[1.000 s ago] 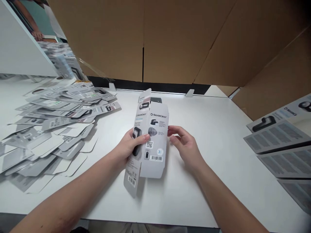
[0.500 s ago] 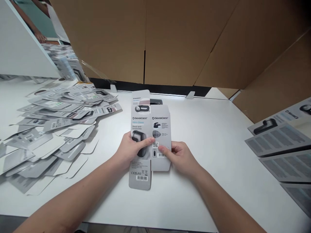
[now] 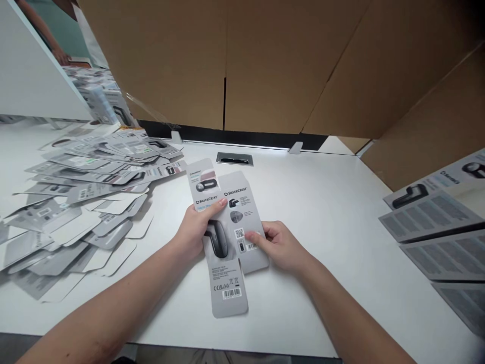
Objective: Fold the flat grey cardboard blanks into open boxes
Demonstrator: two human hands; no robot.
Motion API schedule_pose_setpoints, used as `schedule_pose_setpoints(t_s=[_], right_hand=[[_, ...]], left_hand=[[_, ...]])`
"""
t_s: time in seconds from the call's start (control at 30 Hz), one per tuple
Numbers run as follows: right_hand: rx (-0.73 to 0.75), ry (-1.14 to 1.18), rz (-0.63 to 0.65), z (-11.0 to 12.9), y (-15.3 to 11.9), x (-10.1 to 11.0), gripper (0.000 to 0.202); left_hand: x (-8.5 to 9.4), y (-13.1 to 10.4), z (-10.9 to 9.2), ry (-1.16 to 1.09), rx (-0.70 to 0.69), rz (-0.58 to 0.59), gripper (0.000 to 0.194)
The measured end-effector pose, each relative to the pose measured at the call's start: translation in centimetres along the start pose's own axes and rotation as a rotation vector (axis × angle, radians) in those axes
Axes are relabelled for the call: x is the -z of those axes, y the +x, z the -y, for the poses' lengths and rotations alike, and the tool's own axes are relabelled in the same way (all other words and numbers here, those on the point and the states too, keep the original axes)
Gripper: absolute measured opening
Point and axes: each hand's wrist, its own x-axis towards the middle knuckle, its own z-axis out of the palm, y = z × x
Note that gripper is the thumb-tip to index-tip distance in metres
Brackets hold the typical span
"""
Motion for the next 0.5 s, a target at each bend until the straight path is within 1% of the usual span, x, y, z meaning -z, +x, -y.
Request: schedule_pose_setpoints(t_s=[0.2, 0.3, 0.37, 0.5], right_hand=[[0.017, 0.02, -0.074, -0.22, 0.29, 0.13, 0.058], [0.028, 0.005, -0.085, -0.37, 0.24, 0.33, 0.055], [0.034, -0.014, -0.105, -0.38, 0.13, 0.42, 0.054], [0.065, -0.039, -0.167, -0.2, -0.06, 0.57, 0.054]], left_hand=[[0.14, 0.25, 0.07, -0.055, -0.063, -0.105, 0.06], [0.38, 0.58, 0.15, -0.075, -0.089, -0.136, 0.059], [0.46, 0.73, 0.2, -0.075, -0.095, -0.115, 0.057], [0.39, 0.66, 0.21, -0.073, -0.077, -0.022, 0.053]])
